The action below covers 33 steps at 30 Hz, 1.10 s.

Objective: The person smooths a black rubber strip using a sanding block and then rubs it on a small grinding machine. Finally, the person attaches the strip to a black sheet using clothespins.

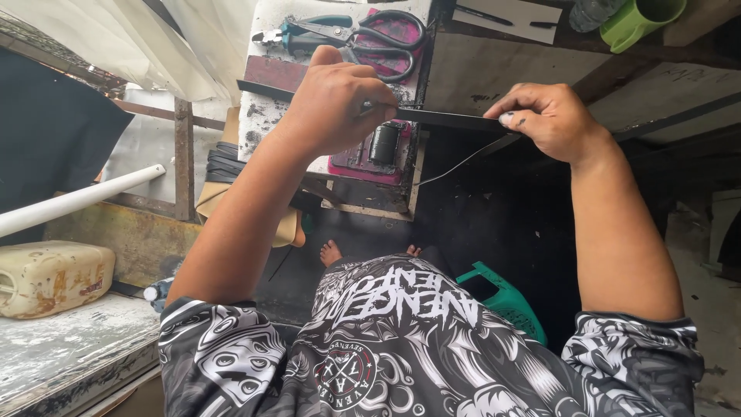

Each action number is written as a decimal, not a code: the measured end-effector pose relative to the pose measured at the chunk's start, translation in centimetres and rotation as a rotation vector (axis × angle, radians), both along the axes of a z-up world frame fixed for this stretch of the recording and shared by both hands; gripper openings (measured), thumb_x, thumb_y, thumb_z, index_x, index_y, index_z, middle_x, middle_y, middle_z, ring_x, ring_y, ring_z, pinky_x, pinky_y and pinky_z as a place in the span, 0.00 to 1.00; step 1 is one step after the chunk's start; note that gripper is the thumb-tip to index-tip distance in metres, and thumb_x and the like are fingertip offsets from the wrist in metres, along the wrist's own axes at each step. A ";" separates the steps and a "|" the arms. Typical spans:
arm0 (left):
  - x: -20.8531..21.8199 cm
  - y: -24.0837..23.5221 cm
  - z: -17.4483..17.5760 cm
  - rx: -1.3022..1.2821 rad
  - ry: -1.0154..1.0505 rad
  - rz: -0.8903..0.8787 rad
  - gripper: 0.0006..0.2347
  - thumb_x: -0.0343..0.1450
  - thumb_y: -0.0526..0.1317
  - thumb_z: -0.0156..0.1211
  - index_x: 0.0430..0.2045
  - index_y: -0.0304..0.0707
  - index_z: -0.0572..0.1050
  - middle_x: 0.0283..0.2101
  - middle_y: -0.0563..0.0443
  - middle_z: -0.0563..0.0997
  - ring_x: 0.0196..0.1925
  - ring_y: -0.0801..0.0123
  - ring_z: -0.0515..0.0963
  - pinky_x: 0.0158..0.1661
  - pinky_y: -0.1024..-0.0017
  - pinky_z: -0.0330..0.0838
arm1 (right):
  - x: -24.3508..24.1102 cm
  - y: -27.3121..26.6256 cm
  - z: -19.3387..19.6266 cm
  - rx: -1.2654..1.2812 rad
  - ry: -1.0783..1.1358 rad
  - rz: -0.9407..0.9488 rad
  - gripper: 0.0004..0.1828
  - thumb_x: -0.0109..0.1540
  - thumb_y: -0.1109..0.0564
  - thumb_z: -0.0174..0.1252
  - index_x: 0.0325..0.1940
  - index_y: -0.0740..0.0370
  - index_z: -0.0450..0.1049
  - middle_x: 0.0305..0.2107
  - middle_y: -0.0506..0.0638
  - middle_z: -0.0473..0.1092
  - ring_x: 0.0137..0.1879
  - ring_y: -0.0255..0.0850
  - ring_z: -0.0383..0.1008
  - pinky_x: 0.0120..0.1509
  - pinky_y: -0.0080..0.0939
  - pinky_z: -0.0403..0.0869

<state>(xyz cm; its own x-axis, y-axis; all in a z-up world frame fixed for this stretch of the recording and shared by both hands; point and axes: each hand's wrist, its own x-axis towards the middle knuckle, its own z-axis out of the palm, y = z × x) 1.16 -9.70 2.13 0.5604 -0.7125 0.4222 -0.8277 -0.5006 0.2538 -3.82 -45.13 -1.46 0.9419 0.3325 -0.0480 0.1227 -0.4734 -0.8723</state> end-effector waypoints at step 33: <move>-1.9 13.4 -1.9 0.121 0.097 0.208 0.03 0.76 0.39 0.65 0.39 0.54 0.82 0.38 0.58 0.84 0.38 0.61 0.78 0.60 0.59 0.55 | -1.8 7.8 -0.6 -0.334 -0.893 0.207 0.13 0.63 0.72 0.67 0.50 0.62 0.83 0.35 0.51 0.73 0.39 0.45 0.74 0.50 0.46 0.68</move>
<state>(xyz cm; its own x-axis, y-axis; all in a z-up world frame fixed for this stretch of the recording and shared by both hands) -0.72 3.74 0.23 0.7337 -0.6201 0.2779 -0.6787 -0.6889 0.2546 -5.59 -37.36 -2.04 0.6015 0.5946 0.5336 0.7823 -0.5738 -0.2425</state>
